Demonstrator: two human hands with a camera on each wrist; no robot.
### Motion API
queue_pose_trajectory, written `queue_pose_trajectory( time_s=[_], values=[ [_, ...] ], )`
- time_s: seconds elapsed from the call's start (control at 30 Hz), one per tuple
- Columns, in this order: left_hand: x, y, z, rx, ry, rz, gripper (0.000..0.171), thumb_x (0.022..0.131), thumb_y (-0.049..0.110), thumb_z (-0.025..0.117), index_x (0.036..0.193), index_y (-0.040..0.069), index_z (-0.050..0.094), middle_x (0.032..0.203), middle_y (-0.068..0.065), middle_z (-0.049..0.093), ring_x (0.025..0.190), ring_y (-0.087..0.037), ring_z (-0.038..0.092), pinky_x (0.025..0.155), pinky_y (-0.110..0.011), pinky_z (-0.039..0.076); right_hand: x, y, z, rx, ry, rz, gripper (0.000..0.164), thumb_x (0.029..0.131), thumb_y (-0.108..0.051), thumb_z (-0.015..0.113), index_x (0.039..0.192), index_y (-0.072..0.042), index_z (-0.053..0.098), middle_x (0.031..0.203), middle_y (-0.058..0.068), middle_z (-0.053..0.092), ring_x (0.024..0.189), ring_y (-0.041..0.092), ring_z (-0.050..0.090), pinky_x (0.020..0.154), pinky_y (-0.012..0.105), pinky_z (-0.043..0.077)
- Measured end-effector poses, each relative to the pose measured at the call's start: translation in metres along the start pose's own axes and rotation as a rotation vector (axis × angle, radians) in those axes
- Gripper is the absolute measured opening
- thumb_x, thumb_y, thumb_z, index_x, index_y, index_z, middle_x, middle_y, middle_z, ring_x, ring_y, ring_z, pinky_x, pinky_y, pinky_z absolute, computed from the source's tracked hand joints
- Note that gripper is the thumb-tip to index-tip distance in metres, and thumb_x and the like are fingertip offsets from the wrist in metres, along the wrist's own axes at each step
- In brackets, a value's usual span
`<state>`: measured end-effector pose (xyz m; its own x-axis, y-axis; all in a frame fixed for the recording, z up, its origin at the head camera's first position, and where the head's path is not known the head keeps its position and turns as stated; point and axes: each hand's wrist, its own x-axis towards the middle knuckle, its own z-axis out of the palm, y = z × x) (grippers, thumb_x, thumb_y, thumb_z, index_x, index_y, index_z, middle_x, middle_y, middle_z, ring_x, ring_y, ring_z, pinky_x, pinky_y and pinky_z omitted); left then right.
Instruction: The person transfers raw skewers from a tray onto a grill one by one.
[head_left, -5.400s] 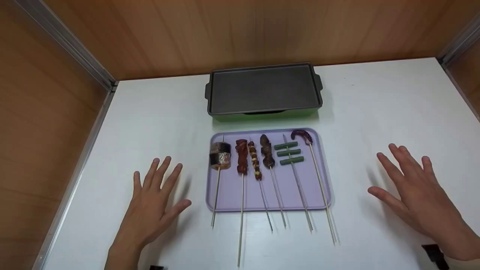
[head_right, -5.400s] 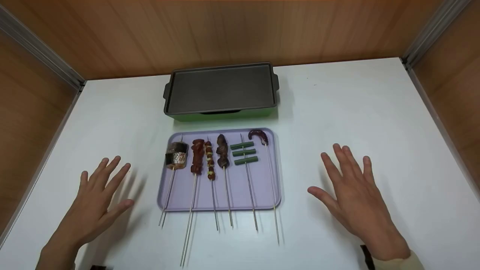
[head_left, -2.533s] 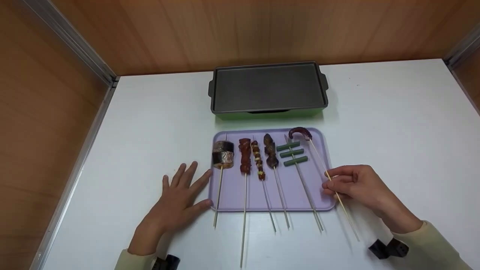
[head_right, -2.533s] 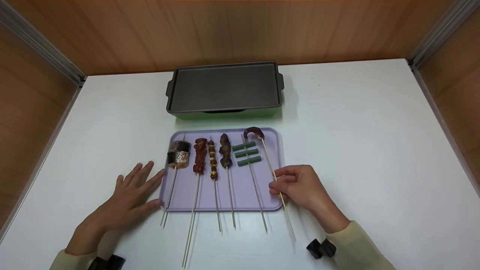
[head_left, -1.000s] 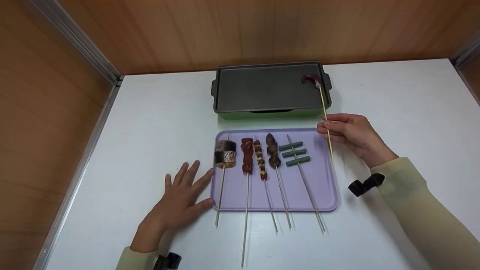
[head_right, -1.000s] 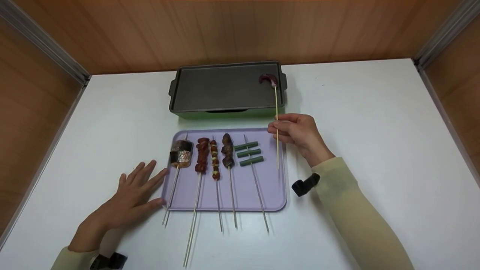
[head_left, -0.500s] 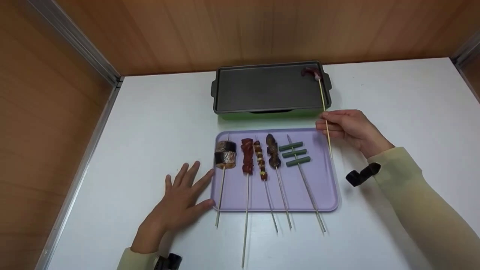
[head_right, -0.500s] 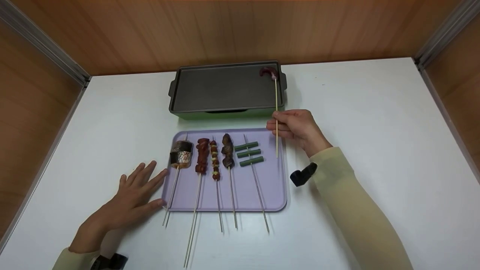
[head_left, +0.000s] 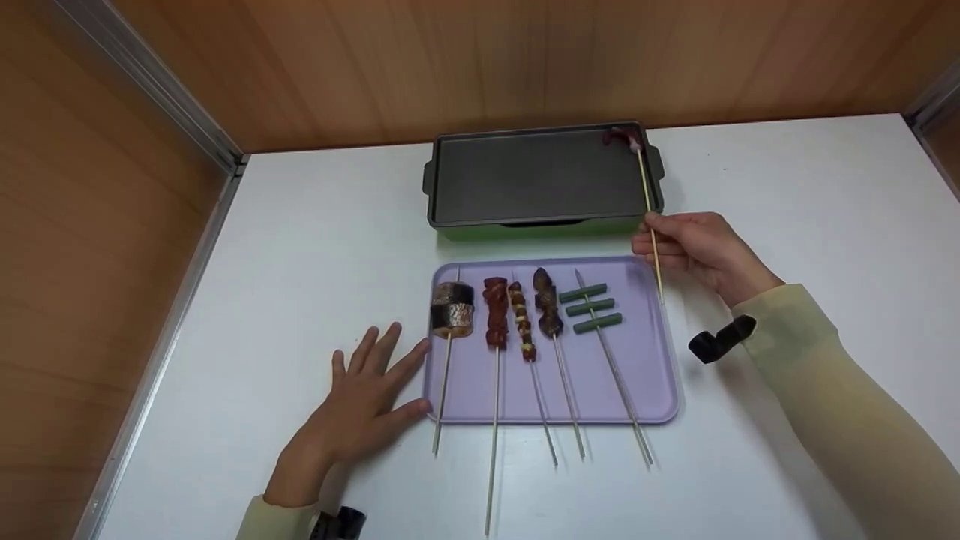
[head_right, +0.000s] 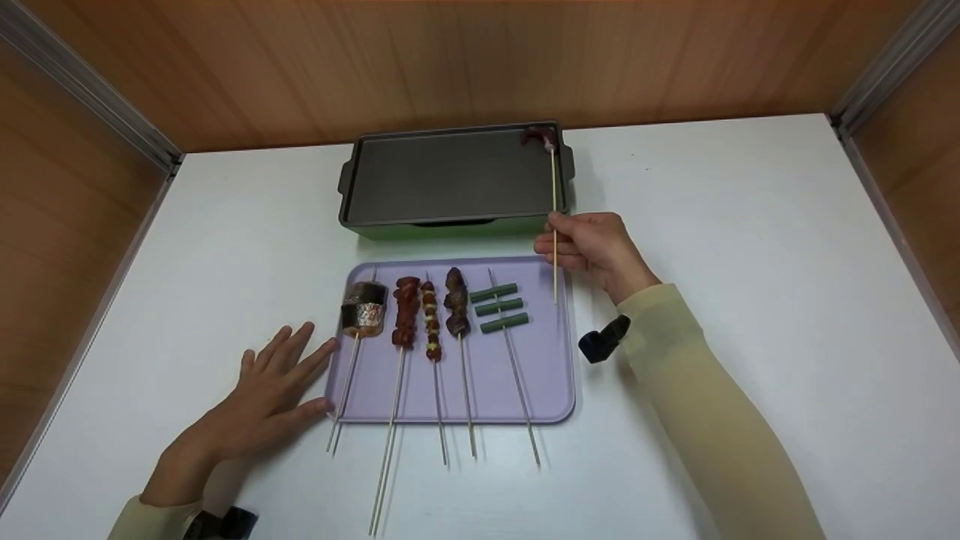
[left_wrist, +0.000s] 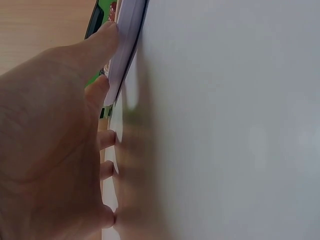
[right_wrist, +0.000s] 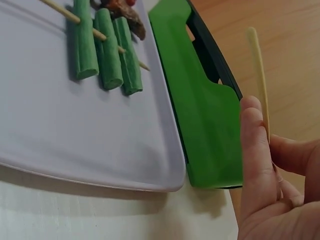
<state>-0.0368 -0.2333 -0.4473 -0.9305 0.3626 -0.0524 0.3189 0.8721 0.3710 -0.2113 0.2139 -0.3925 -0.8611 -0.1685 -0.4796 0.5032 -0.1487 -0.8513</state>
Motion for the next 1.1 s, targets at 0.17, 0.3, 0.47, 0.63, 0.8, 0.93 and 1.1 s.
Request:
queue_pose_trajectory(
  time_s=[0.17, 0.3, 0.47, 0.63, 0.8, 0.93, 1.1],
  values=[
    [0.0, 0.0, 0.0, -0.005, 0.0, 0.003, 0.071, 0.093, 0.06, 0.053, 0.155, 0.034, 0.029, 0.163, -0.011, 0.014, 0.148, -0.04, 0.004, 0.103, -0.077, 0.002, 0.0, 0.0, -0.002, -0.001, 0.005, 0.002, 0.028, 0.094, -0.025, 0.068, 0.099, 0.001, 0.072, 0.086, 0.013, 0.074, 0.079, 0.019, 0.074, 0.072, 0.031, 0.057],
    [0.0, -0.001, 0.0, -0.004, 0.0, 0.01, 0.071, 0.094, 0.06, 0.053, 0.155, 0.034, 0.029, 0.163, -0.011, 0.014, 0.148, -0.04, 0.004, 0.102, -0.077, 0.002, -0.004, 0.001, -0.005, 0.004, -0.006, 0.012, 0.032, 0.094, -0.029, 0.068, 0.1, 0.002, 0.073, 0.087, 0.013, 0.074, 0.079, 0.02, 0.074, 0.073, 0.032, 0.057],
    [-0.001, -0.001, -0.001, -0.012, -0.009, 0.004, 0.07, 0.094, 0.06, 0.052, 0.155, 0.035, 0.029, 0.164, -0.01, 0.013, 0.148, -0.039, 0.002, 0.103, -0.077, 0.001, -0.016, 0.006, -0.014, 0.025, -0.049, 0.044, 0.034, 0.094, -0.032, 0.067, 0.101, 0.002, 0.07, 0.088, 0.013, 0.074, 0.082, 0.02, 0.074, 0.075, 0.031, 0.057],
    [-0.001, 0.0, -0.002, -0.022, -0.011, 0.003, 0.069, 0.094, 0.059, 0.053, 0.155, 0.035, 0.03, 0.164, -0.01, 0.012, 0.148, -0.039, 0.003, 0.103, -0.076, 0.0, -0.032, 0.018, -0.021, 0.023, -0.069, 0.057, 0.034, 0.096, -0.033, 0.064, 0.099, 0.0, 0.07, 0.089, 0.014, 0.074, 0.085, 0.023, 0.073, 0.078, 0.034, 0.056],
    [-0.001, 0.0, -0.003, -0.023, -0.014, 0.002, 0.07, 0.094, 0.059, 0.053, 0.155, 0.034, 0.029, 0.164, -0.01, 0.012, 0.148, -0.039, 0.002, 0.104, -0.076, 0.0, -0.051, 0.033, -0.027, 0.002, -0.126, 0.079, 0.038, 0.1, -0.036, 0.057, 0.107, 0.0, 0.067, 0.097, 0.015, 0.074, 0.092, 0.027, 0.072, 0.083, 0.037, 0.055],
    [0.0, 0.001, -0.004, -0.022, -0.013, 0.004, 0.07, 0.094, 0.059, 0.053, 0.155, 0.035, 0.029, 0.164, -0.01, 0.012, 0.148, -0.039, 0.002, 0.104, -0.076, 0.0, -0.068, 0.047, -0.034, -0.036, -0.214, 0.127, 0.047, 0.103, -0.039, 0.05, 0.117, 0.003, 0.063, 0.104, 0.019, 0.072, 0.097, 0.029, 0.07, 0.086, 0.039, 0.054],
    [0.0, 0.001, -0.004, -0.023, -0.019, 0.004, 0.071, 0.094, 0.059, 0.053, 0.155, 0.033, 0.029, 0.163, -0.011, 0.012, 0.148, -0.039, 0.001, 0.104, -0.076, -0.001, -0.087, 0.065, -0.037, -0.124, -0.301, 0.15, 0.049, 0.104, -0.032, 0.049, 0.128, 0.01, 0.055, 0.108, 0.02, 0.071, 0.099, 0.028, 0.07, 0.086, 0.039, 0.053]
  ],
)
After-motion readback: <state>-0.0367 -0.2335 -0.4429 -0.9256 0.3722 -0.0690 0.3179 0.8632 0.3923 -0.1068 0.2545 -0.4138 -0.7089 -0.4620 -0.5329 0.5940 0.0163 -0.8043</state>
